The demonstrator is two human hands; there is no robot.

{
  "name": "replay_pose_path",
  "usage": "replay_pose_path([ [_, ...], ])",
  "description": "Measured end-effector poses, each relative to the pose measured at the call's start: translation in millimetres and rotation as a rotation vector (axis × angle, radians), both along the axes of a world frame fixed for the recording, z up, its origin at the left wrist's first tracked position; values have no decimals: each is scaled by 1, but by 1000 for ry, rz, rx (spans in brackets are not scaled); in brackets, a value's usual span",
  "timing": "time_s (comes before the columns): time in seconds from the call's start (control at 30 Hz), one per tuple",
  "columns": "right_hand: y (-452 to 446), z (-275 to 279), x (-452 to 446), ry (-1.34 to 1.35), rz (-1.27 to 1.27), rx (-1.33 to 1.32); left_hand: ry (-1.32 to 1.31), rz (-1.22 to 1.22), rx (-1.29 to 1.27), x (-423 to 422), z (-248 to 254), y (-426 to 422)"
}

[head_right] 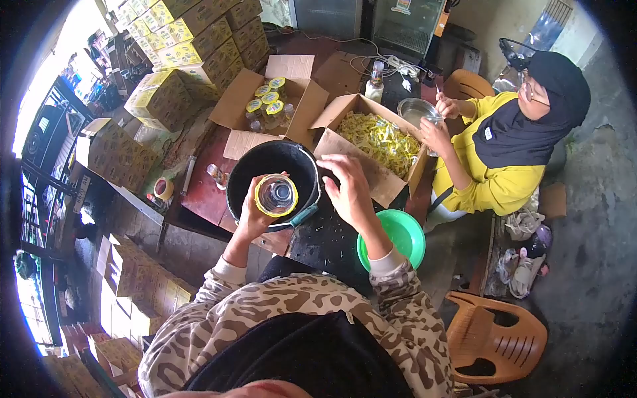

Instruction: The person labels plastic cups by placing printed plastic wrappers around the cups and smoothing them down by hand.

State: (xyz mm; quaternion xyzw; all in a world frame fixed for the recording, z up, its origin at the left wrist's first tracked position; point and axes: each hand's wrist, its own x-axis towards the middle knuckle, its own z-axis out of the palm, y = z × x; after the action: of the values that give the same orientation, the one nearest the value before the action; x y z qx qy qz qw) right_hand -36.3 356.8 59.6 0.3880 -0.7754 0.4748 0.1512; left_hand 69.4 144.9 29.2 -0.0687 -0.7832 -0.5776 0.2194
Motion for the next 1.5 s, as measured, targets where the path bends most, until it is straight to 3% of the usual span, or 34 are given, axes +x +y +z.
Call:
replay_pose_path([
  [0.03, -2, 2, 1, 59, 17, 55, 3, -5, 1, -1, -2, -3],
  [0.23, -25, -25, 15, -174, 124, 33, -87, -82, 175, -6, -12, -30],
  [0.3, -37, -29, 22, -237, 129, 5, -240, 9, -49, -4, 5, -44],
  [0.4, -48, -35, 26, -218, 95, 21, -205, 130, -493, -7, -6, -69],
  [0.5, -48, -43, 28, -192, -32, 42, -336, 82, -819, -10, -4, -90],
  [0.7, -2, -71, 46, -256, -329, -20, -381, -81, -1194, -38, -23, -113],
  [0.83, 47, -106, 73, -339, -509, 38, -259, -92, -1259, -55, -37, -117],
  [0.97, 94, -158, 105, -545, -710, 20, -320, -227, -1399, -65, -52, -116],
  [1.03, 114, -180, 116, -539, -865, 179, -350, -222, -1404, -70, -58, -112],
  [1.13, 130, -201, 125, -679, -1007, 198, -397, -281, -1366, -70, -61, -105],
  [1.3, 150, -249, 115, -626, -986, 464, -429, -253, -1389, -72, -60, -98],
  [1.5, 160, -290, 84, -544, -922, 820, -473, -170, -1187, -56, -44, -95],
])
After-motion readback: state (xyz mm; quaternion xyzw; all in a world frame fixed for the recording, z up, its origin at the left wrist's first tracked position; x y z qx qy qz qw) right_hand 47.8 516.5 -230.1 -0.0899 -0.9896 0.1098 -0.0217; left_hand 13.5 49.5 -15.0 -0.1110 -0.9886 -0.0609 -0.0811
